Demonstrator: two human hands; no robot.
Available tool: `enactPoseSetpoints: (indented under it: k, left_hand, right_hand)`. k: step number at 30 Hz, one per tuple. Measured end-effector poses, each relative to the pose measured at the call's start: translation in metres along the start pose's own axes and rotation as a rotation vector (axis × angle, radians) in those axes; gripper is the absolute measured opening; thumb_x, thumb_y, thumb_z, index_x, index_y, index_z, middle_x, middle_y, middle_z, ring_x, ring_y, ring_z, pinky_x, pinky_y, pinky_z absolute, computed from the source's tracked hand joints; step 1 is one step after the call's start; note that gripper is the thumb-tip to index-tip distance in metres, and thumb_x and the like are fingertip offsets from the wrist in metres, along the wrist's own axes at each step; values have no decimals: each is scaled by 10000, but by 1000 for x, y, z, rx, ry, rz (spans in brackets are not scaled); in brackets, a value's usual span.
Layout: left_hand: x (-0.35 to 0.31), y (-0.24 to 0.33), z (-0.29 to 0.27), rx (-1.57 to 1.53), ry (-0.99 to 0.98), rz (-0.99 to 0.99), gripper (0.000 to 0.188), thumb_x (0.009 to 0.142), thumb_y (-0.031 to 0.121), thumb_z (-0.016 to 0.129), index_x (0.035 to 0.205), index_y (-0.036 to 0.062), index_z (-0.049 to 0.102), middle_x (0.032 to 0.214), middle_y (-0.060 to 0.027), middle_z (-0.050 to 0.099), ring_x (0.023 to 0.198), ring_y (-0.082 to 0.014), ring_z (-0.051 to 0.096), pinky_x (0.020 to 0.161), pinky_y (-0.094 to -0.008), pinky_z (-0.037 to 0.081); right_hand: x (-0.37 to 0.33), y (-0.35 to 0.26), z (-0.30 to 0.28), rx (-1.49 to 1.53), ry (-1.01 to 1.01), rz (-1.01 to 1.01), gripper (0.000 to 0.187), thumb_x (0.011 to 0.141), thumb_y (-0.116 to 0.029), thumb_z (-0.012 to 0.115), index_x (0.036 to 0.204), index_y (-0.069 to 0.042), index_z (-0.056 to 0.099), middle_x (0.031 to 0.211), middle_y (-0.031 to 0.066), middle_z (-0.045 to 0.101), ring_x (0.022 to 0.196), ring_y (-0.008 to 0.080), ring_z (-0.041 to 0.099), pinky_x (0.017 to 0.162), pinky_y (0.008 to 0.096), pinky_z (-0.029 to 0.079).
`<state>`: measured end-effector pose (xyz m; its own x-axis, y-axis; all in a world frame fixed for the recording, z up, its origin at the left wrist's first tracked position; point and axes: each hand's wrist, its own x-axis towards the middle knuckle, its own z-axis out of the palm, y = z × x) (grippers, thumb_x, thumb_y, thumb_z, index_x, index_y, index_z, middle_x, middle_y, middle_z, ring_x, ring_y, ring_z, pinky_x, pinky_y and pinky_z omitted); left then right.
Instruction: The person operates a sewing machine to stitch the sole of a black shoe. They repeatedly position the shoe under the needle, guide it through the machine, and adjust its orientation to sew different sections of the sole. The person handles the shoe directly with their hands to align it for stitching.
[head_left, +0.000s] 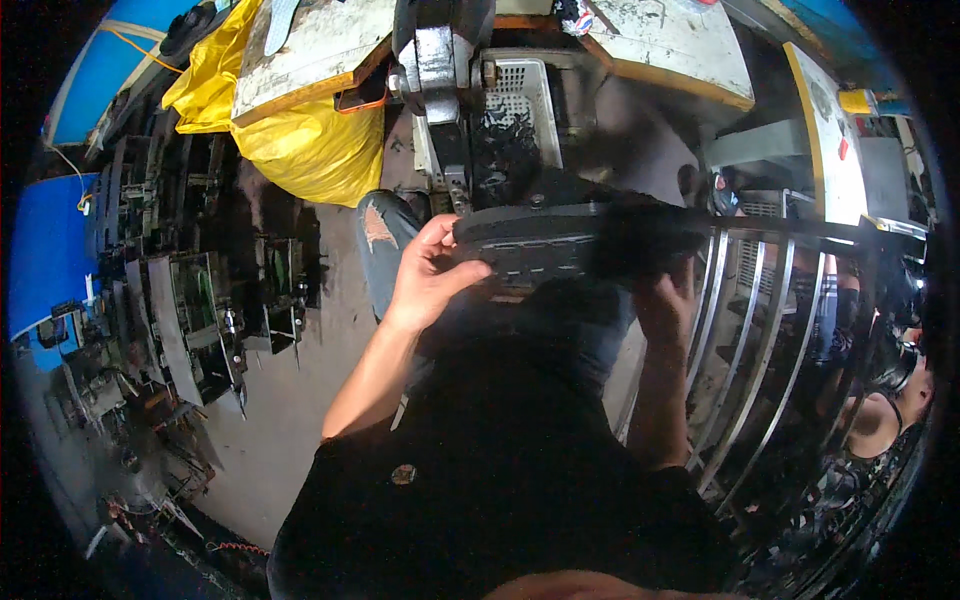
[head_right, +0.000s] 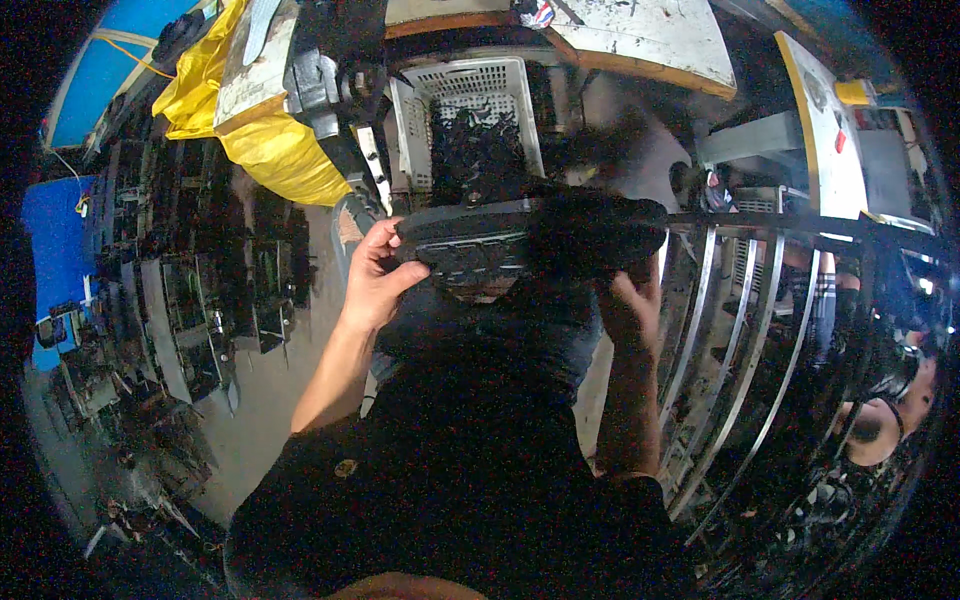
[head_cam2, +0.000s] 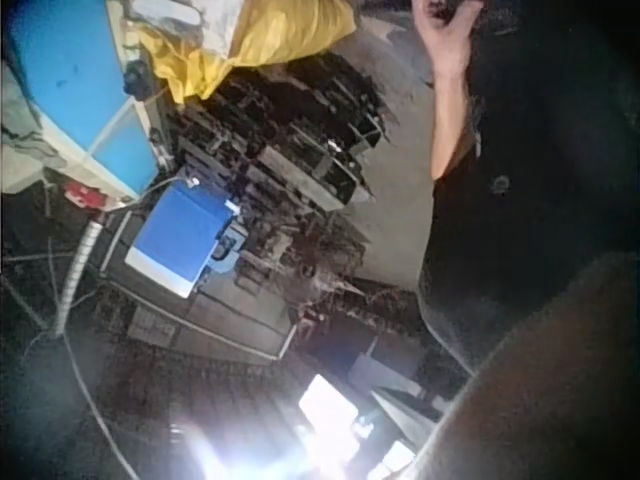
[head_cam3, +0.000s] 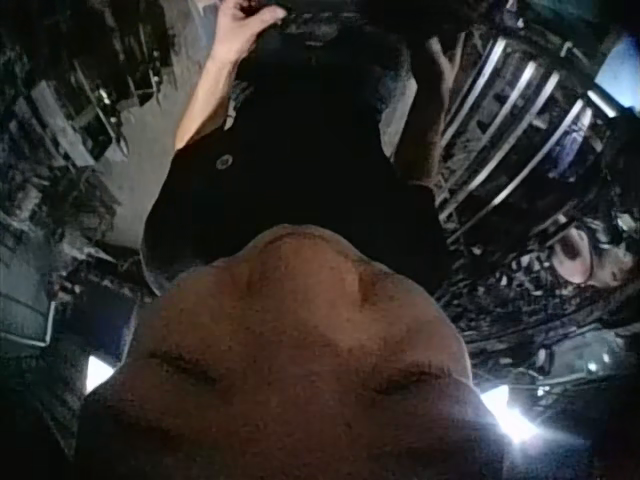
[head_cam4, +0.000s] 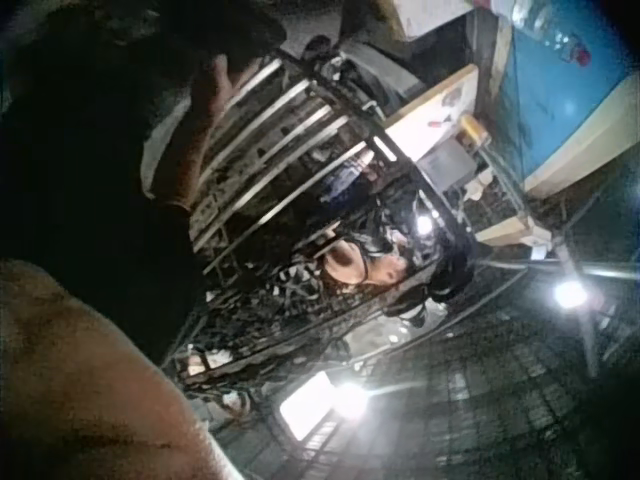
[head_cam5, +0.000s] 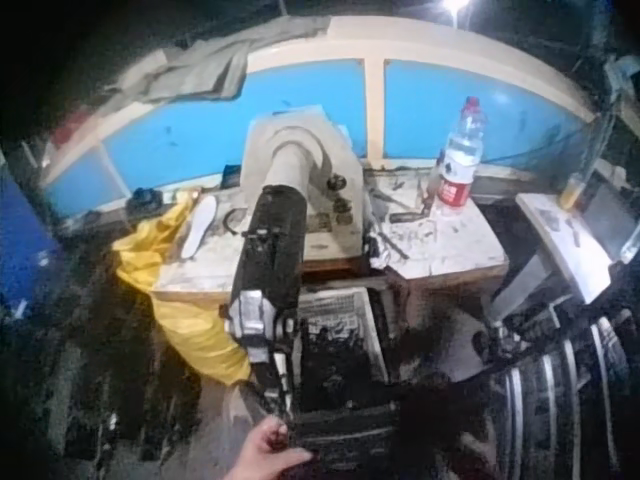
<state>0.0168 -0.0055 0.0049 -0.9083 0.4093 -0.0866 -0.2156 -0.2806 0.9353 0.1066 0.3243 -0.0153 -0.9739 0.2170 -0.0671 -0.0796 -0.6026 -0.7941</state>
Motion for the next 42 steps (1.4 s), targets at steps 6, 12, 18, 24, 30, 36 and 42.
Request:
enactPoseSetpoints:
  k: [6, 12, 18, 24, 30, 36, 42]
  left_hand:
    - [9, 39, 35, -42, 82, 46, 770, 614, 3, 957, 1284, 32, 579, 1145, -3, 598, 1068, -136, 591, 972, -312, 477]
    - [13, 42, 21, 102, -45, 205, 719, 649, -98, 907, 1260, 49, 558, 1291, -99, 645, 1205, -188, 617, 1021, -343, 523]
    - [6, 37, 19, 166, 25, 166, 603, 678, -93, 892, 1189, 34, 598, 1207, -96, 681, 1139, -192, 652, 979, -351, 541]
    - [4, 38, 11, 387, -42, 202, 470, 730, -56, 876, 1119, 14, 622, 1160, -134, 709, 1111, -234, 680, 971, -366, 539]
    - [1, 41, 5, 421, -144, 364, 446, 726, -25, 880, 1094, 17, 631, 1122, -179, 716, 1099, -298, 688, 945, -411, 547]
    - [-9, 30, -4, 445, 76, 188, 567, 687, -18, 921, 1158, 26, 608, 1134, -81, 708, 1073, -179, 673, 923, -345, 544]
    - [8, 31, 9, 73, 60, 135, 617, 663, -72, 913, 1180, 37, 595, 1145, -77, 697, 1075, -164, 671, 941, -333, 554]
  right_hand:
    - [11, -18, -48, -172, 19, -120, 535, 985, -202, 695, 1436, 3, 495, 1389, 130, 588, 1268, 279, 578, 1109, 436, 448]
    - [16, -45, -40, -169, 18, -209, 562, 873, -78, 760, 1360, -39, 483, 1321, 141, 592, 1176, 283, 604, 1010, 430, 502]
    - [34, -79, -17, -775, -137, -243, 681, 691, -171, 894, 1282, -35, 584, 1303, 138, 607, 1189, 283, 591, 1055, 412, 441]
    - [50, -82, 108, -1354, -649, -487, 632, 663, -175, 882, 1252, -116, 660, 1264, 84, 647, 1167, 311, 616, 983, 438, 465]
    - [69, -56, 128, -1359, -961, -112, 535, 678, -181, 874, 1168, -107, 674, 1149, 83, 656, 1043, 325, 640, 904, 452, 488]
    - [66, -79, 111, -1381, -618, -274, 742, 633, -243, 911, 1304, -92, 634, 1206, 93, 679, 1121, 328, 642, 975, 425, 491]
    - [32, -37, -35, -540, -108, -70, 825, 702, -281, 918, 1387, -48, 522, 1387, 124, 580, 1272, 260, 565, 1104, 406, 427]
